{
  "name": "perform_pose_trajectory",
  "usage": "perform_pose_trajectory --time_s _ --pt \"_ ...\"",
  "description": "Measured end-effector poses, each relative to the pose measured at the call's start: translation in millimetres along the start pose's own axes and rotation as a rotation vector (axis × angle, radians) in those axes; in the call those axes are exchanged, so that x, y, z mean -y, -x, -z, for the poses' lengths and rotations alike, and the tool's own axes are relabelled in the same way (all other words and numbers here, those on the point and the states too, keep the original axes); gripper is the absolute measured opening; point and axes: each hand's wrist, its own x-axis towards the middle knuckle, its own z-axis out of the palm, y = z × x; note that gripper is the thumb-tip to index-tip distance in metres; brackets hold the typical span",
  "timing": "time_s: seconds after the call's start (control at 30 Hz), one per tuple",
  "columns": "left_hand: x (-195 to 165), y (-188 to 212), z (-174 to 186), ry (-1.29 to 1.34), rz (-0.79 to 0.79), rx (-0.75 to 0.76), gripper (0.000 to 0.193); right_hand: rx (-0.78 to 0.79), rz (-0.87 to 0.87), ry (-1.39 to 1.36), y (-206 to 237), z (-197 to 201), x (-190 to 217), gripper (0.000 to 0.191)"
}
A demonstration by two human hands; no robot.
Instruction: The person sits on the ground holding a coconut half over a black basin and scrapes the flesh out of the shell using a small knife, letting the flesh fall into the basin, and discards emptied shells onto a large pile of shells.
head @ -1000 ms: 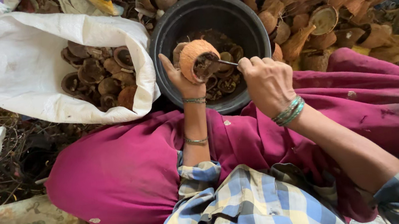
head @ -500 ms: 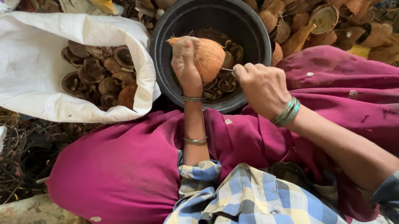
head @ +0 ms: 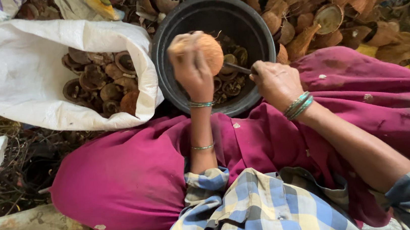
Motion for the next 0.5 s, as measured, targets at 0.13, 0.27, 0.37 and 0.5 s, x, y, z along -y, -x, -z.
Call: perform_pose_trajectory --time_s 0.13,0.27,0.37,0.5 --pt "17.4 -2.9 -4.0 0.542 0.578 -0.261 0.023 0.015 0.016 0.034 -2.8 36.2 5.5 0.027" --pt "28.9 -0.1 -3.1 1.413 0.954 -0.303 0.028 0.064 0.014 0.106 7.2 68.8 15.0 0.026" --pt "26.4 2.5 -9.2 1.656 1.056 -0.29 0.026 0.007 0.117 0.165 13.8 71.1 22.1 0.024" --pt "21.9 6.0 -15.2 1.692 1.013 -0.205 0.03 -0.07 0.192 0.396 9.9 50.0 23.8 0.029"
